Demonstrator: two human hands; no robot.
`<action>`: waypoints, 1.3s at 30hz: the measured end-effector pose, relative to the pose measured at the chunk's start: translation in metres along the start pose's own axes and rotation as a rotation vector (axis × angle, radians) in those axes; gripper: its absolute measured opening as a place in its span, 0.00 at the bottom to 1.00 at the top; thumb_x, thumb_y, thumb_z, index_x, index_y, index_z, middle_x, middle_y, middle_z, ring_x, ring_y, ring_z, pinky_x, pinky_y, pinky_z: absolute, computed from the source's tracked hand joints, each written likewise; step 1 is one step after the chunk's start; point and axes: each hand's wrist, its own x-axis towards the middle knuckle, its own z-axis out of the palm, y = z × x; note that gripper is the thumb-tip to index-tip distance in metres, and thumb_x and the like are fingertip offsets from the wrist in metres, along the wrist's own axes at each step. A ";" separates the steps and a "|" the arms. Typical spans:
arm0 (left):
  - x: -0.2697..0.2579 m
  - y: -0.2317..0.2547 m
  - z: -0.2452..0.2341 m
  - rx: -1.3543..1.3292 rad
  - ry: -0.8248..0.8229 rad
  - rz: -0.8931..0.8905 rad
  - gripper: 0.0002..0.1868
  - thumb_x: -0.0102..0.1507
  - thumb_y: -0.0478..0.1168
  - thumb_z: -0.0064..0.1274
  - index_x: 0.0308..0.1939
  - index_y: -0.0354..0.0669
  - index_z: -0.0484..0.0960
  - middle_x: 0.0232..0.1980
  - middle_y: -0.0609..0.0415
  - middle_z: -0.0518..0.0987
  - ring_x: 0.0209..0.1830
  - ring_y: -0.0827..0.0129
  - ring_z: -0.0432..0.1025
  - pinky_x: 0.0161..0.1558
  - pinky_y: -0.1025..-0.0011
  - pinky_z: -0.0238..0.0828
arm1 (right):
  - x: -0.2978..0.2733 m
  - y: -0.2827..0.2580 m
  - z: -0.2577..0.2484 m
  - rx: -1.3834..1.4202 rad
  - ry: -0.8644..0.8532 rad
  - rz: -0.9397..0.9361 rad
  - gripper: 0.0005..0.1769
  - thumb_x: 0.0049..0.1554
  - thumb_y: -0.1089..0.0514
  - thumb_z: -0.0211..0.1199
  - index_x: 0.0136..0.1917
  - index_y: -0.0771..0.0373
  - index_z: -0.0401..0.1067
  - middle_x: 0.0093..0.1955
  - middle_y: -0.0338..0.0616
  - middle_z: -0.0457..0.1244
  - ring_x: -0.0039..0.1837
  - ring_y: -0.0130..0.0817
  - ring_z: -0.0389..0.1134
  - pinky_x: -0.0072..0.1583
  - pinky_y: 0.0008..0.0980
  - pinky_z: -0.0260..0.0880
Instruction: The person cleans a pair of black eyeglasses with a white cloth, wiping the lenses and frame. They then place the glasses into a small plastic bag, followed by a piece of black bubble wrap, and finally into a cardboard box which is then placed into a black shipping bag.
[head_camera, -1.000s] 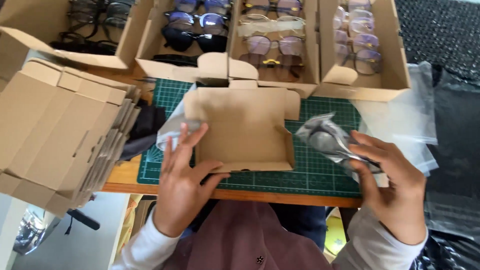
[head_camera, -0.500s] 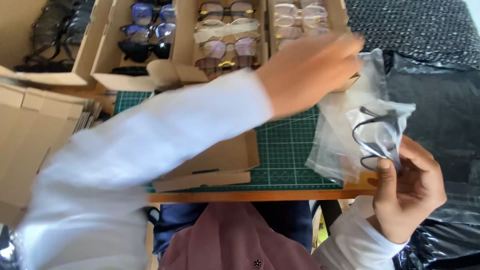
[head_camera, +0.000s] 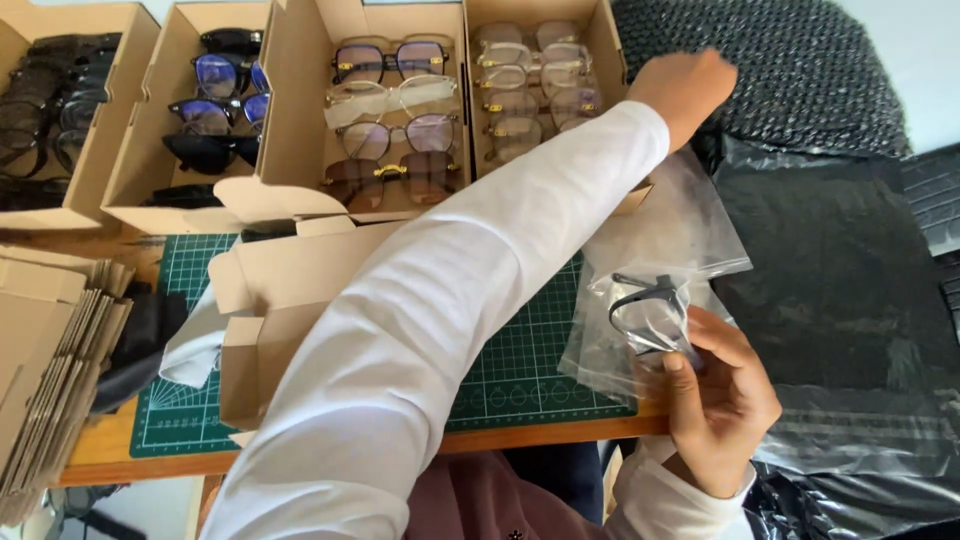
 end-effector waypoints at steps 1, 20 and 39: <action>0.001 -0.002 0.004 -0.005 0.165 -0.027 0.23 0.53 0.18 0.57 0.29 0.51 0.63 0.25 0.58 0.58 0.17 0.67 0.58 0.22 0.61 0.59 | 0.000 0.000 0.000 -0.013 -0.009 -0.021 0.14 0.63 0.65 0.61 0.61 0.70 0.69 0.65 0.59 0.64 0.71 0.48 0.68 0.71 0.37 0.73; -0.288 0.050 -0.168 -1.373 0.119 -0.401 0.18 0.71 0.53 0.33 0.47 0.45 0.72 0.44 0.52 0.78 0.45 0.65 0.72 0.49 0.63 0.66 | -0.015 0.009 -0.006 0.172 0.361 -0.242 0.18 0.68 0.50 0.59 0.63 0.52 0.53 0.59 0.47 0.53 0.54 0.45 0.59 0.60 0.47 0.70; -0.450 -0.004 -0.209 -1.693 0.132 -1.347 0.23 0.72 0.48 0.31 0.71 0.51 0.65 0.61 0.49 0.76 0.54 0.61 0.75 0.44 0.58 0.78 | 0.003 -0.030 0.066 0.387 -0.004 0.063 0.12 0.74 0.59 0.55 0.69 0.48 0.63 0.55 0.27 0.56 0.56 0.29 0.65 0.78 0.51 0.73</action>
